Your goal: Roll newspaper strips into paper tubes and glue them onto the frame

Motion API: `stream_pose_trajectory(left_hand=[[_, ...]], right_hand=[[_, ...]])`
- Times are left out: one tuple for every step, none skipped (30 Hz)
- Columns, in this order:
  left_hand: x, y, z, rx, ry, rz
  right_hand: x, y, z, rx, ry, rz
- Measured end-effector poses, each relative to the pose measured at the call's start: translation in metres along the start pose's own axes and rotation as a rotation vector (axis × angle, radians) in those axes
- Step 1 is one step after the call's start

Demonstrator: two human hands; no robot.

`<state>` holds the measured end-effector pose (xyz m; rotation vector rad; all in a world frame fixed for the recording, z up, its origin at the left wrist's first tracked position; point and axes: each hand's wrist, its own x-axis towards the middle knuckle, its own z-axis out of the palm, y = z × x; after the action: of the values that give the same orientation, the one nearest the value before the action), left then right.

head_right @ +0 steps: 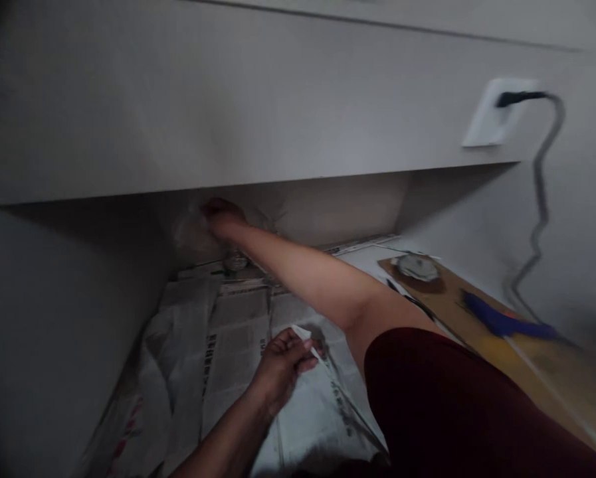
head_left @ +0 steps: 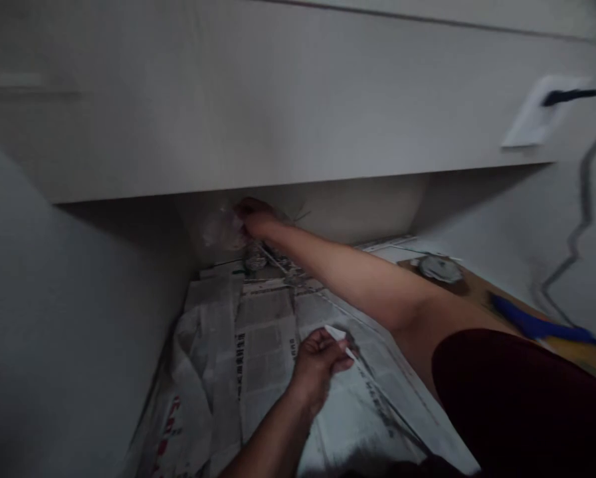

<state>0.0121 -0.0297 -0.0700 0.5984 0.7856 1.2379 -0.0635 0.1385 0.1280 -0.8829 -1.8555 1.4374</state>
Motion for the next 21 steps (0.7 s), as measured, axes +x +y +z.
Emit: stream_pose_trajectory(left_hand=[[-0.001, 0.001, 0.0, 0.009, -0.006, -0.002], [-0.001, 0.003, 0.0, 0.009, -0.014, 0.001], [-0.002, 0.003, 0.0, 0.012, -0.015, -0.008], [-0.002, 0.004, 0.0, 0.016, -0.02, -0.011], [-0.002, 0.004, 0.0, 0.023, -0.009, -0.017], [-0.002, 0.004, 0.0, 0.03, 0.001, -0.02], [-0.002, 0.004, -0.001, 0.035, 0.017, -0.025], [-0.003, 0.004, -0.001, 0.043, 0.038, -0.029], [-0.003, 0.003, -0.001, 0.052, 0.066, -0.029], [-0.003, 0.003, -0.002, 0.059, 0.062, -0.021], [-0.003, 0.002, -0.003, 0.071, 0.042, -0.027], [-0.002, 0.002, -0.004, 0.079, 0.035, -0.024], [-0.002, 0.001, -0.005, 0.094, 0.046, -0.023], [-0.001, 0.001, -0.005, 0.114, 0.047, -0.032], [0.0, 0.0, -0.006, 0.122, 0.06, -0.032], [0.0, 0.0, -0.006, 0.128, 0.083, -0.041], [0.0, 0.0, -0.006, 0.133, 0.102, -0.047], [0.001, 0.0, -0.005, 0.133, 0.123, -0.051], [0.001, 0.001, -0.005, 0.14, 0.134, -0.047], [0.001, 0.001, -0.005, 0.159, 0.142, -0.041], [0.002, 0.001, -0.005, 0.194, 0.145, -0.031]], right_hand=[[-0.021, -0.004, -0.009, 0.053, 0.124, -0.069], [-0.044, -0.007, -0.02, 0.126, 0.162, -0.103], [-0.07, -0.009, -0.031, 0.194, 0.167, -0.106], [-0.099, -0.009, -0.043, 0.248, 0.154, -0.092], [-0.13, -0.009, -0.056, 0.277, 0.139, -0.069], [-0.162, -0.008, -0.069, 0.287, 0.14, -0.034], [-0.195, -0.005, -0.082, 0.29, 0.145, -0.01], [-0.228, -0.002, -0.094, 0.287, 0.158, 0.014], [-0.262, 0.002, -0.107, 0.278, 0.189, 0.045], [-0.294, 0.007, -0.119, 0.272, 0.248, 0.073], [-0.326, 0.012, -0.132, 0.265, 0.329, 0.093], [-0.356, 0.016, -0.144, 0.252, 0.42, 0.113], [-0.385, 0.02, -0.157, 0.229, 0.534, 0.137], [-0.413, 0.023, -0.169, 0.207, 0.63, 0.174], [-0.44, 0.025, -0.182, 0.182, 0.73, 0.195], [-0.466, 0.027, -0.195, 0.146, 0.827, 0.213], [-0.492, 0.027, -0.208, 0.091, 0.919, 0.229], [-0.517, 0.026, -0.22, 0.02, 0.99, 0.257], [-0.542, 0.025, -0.232, -0.071, 1.04, 0.292], [-0.567, 0.024, -0.243, -0.218, 1.117, 0.349], [-0.592, 0.023, -0.252, -0.379, 1.165, 0.433]])
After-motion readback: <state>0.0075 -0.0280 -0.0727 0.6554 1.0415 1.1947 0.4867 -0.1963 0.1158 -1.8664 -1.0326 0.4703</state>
